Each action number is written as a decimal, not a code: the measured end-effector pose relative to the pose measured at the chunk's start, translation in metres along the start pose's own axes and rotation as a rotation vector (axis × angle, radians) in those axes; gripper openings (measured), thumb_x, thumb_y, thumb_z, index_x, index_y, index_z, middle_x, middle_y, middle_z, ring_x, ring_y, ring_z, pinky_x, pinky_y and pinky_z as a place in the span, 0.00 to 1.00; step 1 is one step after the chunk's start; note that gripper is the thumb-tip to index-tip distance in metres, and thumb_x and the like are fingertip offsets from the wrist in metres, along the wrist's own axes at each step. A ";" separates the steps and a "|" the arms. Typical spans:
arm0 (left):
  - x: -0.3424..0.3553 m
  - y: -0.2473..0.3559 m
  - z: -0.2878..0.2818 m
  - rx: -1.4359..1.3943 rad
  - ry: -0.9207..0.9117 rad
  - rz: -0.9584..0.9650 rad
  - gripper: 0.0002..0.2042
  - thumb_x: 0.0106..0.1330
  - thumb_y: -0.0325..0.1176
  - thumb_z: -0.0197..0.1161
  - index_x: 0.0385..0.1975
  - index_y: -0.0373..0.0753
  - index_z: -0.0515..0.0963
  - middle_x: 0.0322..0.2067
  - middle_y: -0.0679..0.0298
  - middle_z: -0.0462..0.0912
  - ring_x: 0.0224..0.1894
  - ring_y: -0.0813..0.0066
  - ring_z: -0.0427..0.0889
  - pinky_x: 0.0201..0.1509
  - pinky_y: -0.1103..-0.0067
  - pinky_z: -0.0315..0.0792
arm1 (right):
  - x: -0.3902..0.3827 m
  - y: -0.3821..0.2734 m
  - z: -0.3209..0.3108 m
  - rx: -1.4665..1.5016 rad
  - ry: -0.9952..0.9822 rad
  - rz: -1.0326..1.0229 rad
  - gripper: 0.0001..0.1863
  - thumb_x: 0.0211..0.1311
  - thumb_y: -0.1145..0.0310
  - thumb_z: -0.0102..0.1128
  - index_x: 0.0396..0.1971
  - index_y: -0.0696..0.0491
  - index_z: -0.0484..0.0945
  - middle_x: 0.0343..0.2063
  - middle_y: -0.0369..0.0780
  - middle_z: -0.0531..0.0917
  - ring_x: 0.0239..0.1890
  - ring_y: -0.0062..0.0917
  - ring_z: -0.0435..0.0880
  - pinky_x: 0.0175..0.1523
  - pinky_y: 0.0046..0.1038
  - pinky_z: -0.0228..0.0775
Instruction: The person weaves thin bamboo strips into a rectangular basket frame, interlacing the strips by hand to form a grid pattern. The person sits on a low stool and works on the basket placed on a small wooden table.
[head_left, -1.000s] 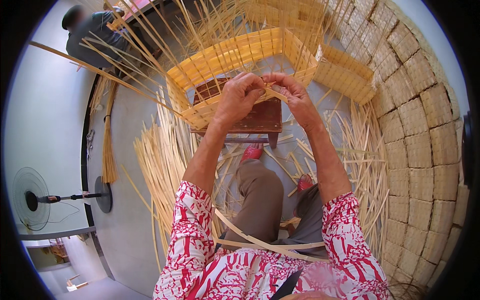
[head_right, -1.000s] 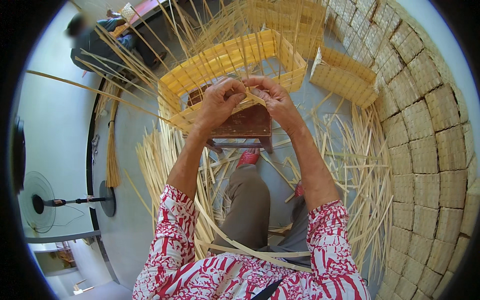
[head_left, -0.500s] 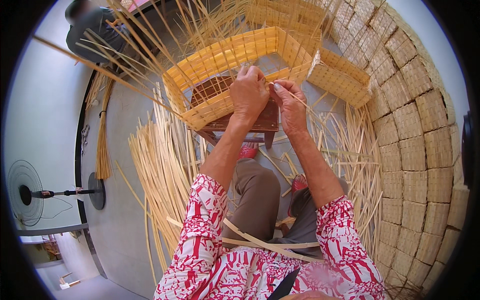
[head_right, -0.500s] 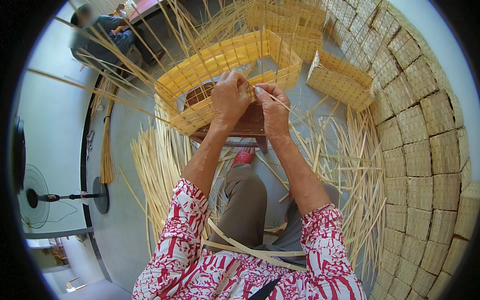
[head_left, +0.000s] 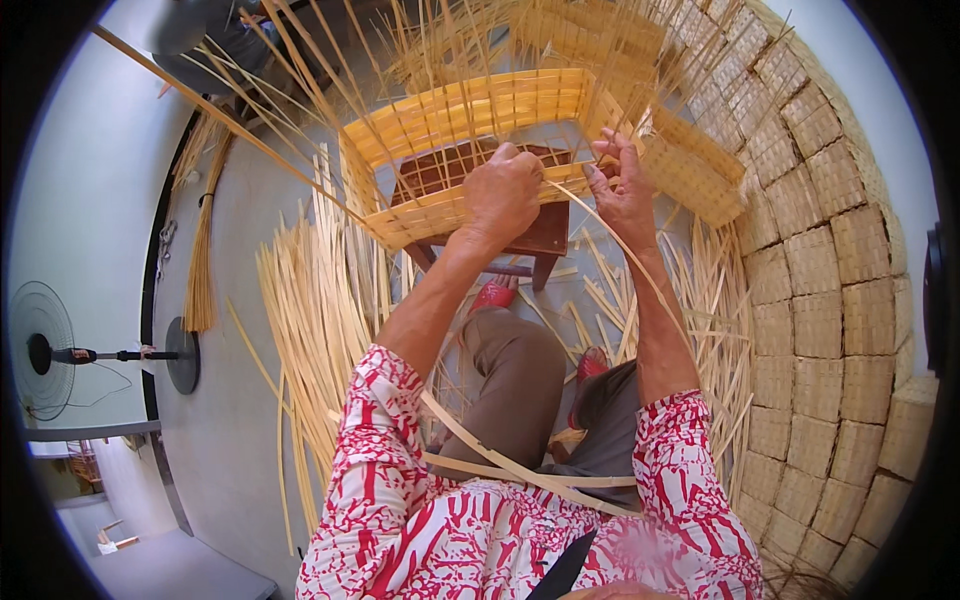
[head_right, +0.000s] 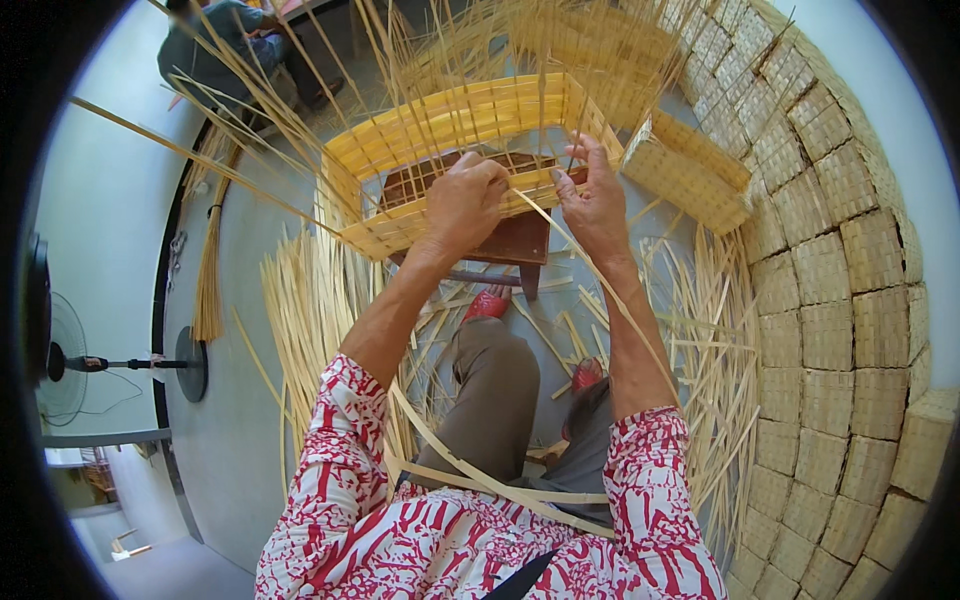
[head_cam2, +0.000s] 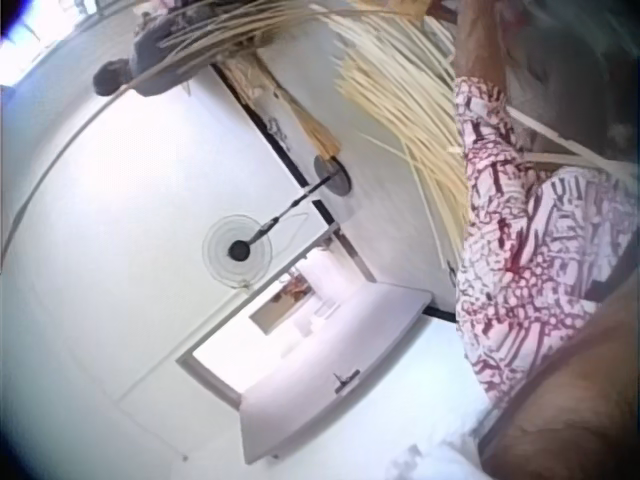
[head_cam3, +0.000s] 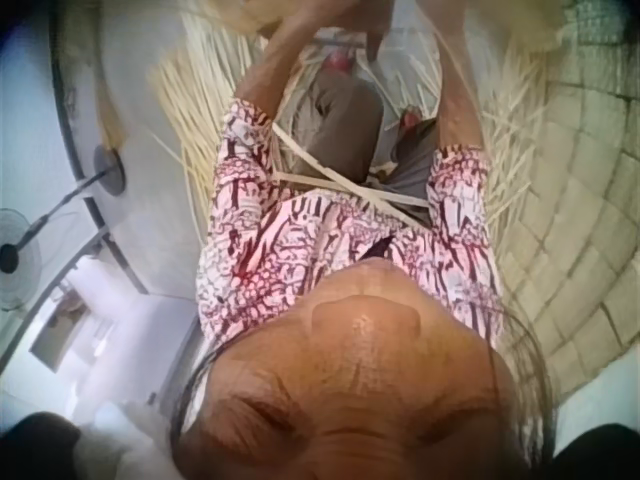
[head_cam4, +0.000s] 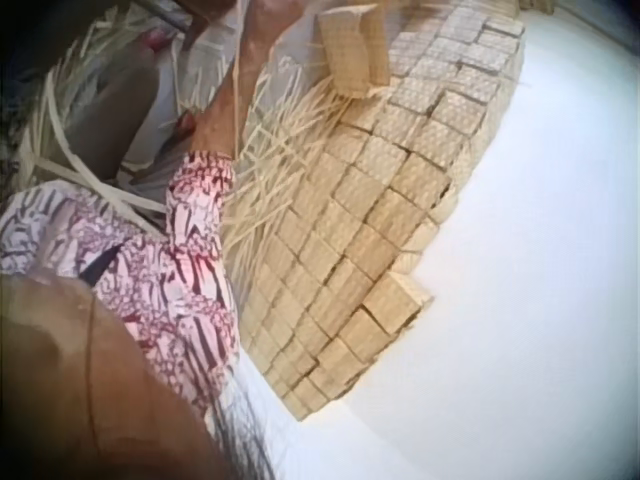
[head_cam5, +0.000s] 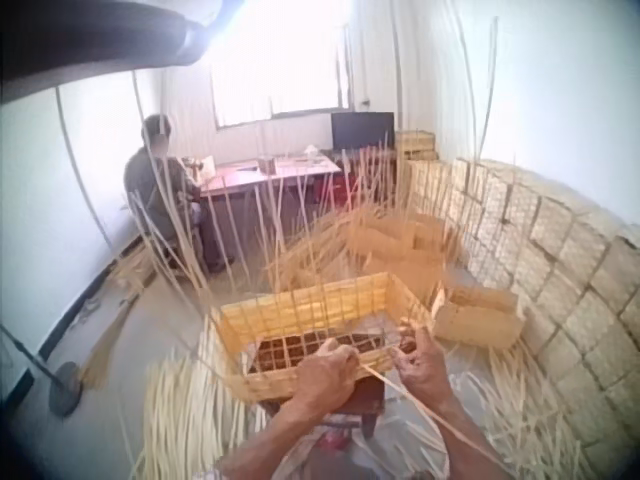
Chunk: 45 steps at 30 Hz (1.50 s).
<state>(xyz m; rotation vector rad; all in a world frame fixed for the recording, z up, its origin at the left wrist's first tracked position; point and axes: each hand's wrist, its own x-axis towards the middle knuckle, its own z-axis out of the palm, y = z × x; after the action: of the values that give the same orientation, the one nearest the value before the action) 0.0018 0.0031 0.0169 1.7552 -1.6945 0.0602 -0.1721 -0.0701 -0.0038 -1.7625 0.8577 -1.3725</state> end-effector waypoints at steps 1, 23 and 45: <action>-0.005 -0.001 -0.002 -0.008 -0.022 0.010 0.05 0.66 0.35 0.62 0.33 0.44 0.83 0.35 0.61 0.81 0.37 0.54 0.83 0.39 0.61 0.76 | -0.003 0.002 -0.004 -0.031 -0.072 0.020 0.16 0.67 0.72 0.65 0.53 0.57 0.78 0.40 0.35 0.82 0.29 0.17 0.76 0.36 0.19 0.72; 0.009 -0.013 -0.028 -0.108 -0.427 0.031 0.08 0.65 0.32 0.63 0.37 0.37 0.85 0.37 0.53 0.84 0.42 0.52 0.83 0.46 0.64 0.76 | -0.010 0.002 -0.010 -0.289 -0.123 0.017 0.10 0.66 0.59 0.67 0.35 0.50 0.85 0.21 0.39 0.83 0.21 0.25 0.80 0.29 0.28 0.70; -0.021 0.000 -0.005 0.258 -0.047 0.248 0.10 0.56 0.23 0.62 0.36 0.42 0.84 0.35 0.60 0.78 0.34 0.56 0.85 0.33 0.64 0.78 | 0.003 0.011 -0.012 -0.113 -0.234 0.097 0.09 0.63 0.65 0.68 0.37 0.54 0.85 0.25 0.36 0.84 0.27 0.19 0.79 0.35 0.25 0.72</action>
<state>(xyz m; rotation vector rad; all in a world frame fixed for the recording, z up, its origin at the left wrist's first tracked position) 0.0009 0.0237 0.0107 1.7264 -2.0054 0.3654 -0.1841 -0.0801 -0.0100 -1.8964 0.8925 -1.0482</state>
